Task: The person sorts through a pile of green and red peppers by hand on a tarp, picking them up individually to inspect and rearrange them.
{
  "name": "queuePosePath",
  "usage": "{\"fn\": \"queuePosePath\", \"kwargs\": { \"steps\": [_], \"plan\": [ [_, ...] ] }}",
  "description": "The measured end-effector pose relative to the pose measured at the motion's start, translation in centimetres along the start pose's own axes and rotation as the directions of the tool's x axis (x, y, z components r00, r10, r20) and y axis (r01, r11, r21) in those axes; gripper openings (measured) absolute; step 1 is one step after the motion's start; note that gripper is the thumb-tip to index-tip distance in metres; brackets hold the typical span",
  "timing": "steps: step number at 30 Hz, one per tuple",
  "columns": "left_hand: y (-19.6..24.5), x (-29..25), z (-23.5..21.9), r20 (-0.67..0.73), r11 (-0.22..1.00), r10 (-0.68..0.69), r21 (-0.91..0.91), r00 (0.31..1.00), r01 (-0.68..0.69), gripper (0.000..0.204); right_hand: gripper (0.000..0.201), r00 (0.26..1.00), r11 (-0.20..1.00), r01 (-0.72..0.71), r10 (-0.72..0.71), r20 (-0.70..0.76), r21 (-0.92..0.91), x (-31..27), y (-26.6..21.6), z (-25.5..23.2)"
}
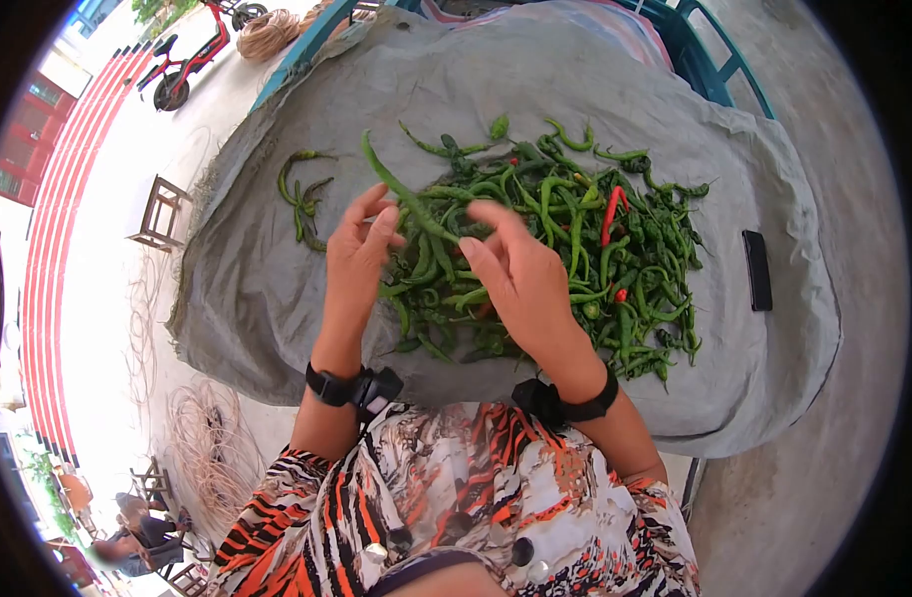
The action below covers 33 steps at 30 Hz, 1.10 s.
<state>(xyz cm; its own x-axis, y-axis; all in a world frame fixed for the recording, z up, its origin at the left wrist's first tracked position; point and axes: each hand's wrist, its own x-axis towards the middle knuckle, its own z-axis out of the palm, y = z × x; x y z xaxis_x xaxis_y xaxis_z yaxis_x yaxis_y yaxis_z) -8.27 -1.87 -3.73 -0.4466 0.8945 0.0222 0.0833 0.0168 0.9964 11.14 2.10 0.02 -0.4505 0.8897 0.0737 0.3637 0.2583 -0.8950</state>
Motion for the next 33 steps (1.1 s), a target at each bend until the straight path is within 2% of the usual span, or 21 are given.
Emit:
{"fn": "queuePosePath", "kwargs": {
  "steps": [1, 2, 4, 7, 10, 13, 16, 19, 22, 25, 28, 31, 32, 33],
  "plan": [
    [-1.4, 0.5, -0.3, -0.070, 0.983, 0.069, 0.172, 0.995, -0.056, 0.037, 0.036, 0.998, 0.998, 0.008, -0.004, -0.068, 0.058, 0.3, -0.2, 0.1],
    [-3.2, 0.7, -0.7, -0.054, 0.913, 0.171, 0.383, 0.984, -0.138, 0.036, 0.046, 0.996, 0.997, 0.045, -0.039, -0.082, 0.069, 0.4, 0.4, 0.3],
    [-5.9, 0.6, -1.4, 0.032, 0.632, 0.347, 0.730, 0.937, -0.259, 0.035, 0.043, 0.998, 0.998, 0.041, -0.038, -0.051, 0.041, 0.0, 0.3, 0.3],
    [-6.6, 0.1, -1.3, -0.008, 0.634, 0.235, 0.759, 0.972, -0.147, 0.028, 0.034, 0.998, 1.000, 0.010, -0.010, 0.061, 0.001, -0.7, 1.0, 0.3],
    [-5.5, -0.1, -2.2, 0.008, 0.625, 0.240, 0.764, 0.971, -0.161, 0.024, 0.029, 0.989, 0.999, -0.030, 0.033, 0.146, -0.024, -1.0, 1.5, 0.3],
    [-2.4, -1.4, -2.6, -0.053, 0.713, 0.222, 0.690, 0.974, -0.125, 0.022, 0.028, 0.988, 0.989, -0.116, 0.107, 0.107, 0.087, -0.9, 1.4, 0.1],
    [0.0, -2.9, -3.0, -0.071, 0.727, 0.243, 0.674, 0.967, -0.133, 0.023, 0.028, 0.986, 0.974, -0.137, 0.117, 0.119, 0.180, -0.5, 1.7, 0.1],
    [2.0, -4.1, -3.8, -0.087, 0.747, 0.340, 0.630, 0.936, -0.213, 0.027, 0.030, 0.970, 0.958, -0.179, 0.134, 0.202, 0.225, -0.5, 1.4, 0.4],
    [4.2, -5.3, -3.8, -0.015, 0.880, 0.181, 0.449, 0.983, -0.155, 0.028, 0.035, 0.917, 0.933, -0.294, 0.213, 0.337, 0.210, -0.5, 0.4, 0.1],
    [3.1, -5.6, -3.2, 0.028, 0.909, 0.178, 0.377, 0.984, -0.175, 0.028, 0.041, 0.895, 0.931, -0.296, 0.192, 0.402, 0.214, -0.7, 1.1, 1.0],
    [2.6, -6.1, -3.3, 0.170, 0.905, 0.128, 0.383, 0.977, -0.185, 0.028, 0.046, 0.901, 0.887, -0.320, 0.177, 0.395, 0.332, -0.4, 1.5, 1.5],
    [1.7, -6.5, -3.6, 0.317, 0.867, 0.165, 0.405, 0.934, -0.291, 0.030, 0.038, 0.940, 0.822, -0.290, 0.148, 0.307, 0.491, -0.1, 1.4, 1.7],
    [1.9, -6.7, -3.6, 0.320, 0.890, 0.112, 0.389, 0.941, -0.239, 0.030, 0.031, 0.942, 0.783, -0.286, 0.126, 0.310, 0.553, 0.1, 1.8, 1.8],
    [2.3, -6.9, -3.6, 0.323, 0.909, 0.059, 0.373, 0.944, -0.184, 0.030, 0.030, 0.946, 0.801, -0.272, 0.120, 0.303, 0.533, 0.3, 1.6, 1.8]
  ]
}}
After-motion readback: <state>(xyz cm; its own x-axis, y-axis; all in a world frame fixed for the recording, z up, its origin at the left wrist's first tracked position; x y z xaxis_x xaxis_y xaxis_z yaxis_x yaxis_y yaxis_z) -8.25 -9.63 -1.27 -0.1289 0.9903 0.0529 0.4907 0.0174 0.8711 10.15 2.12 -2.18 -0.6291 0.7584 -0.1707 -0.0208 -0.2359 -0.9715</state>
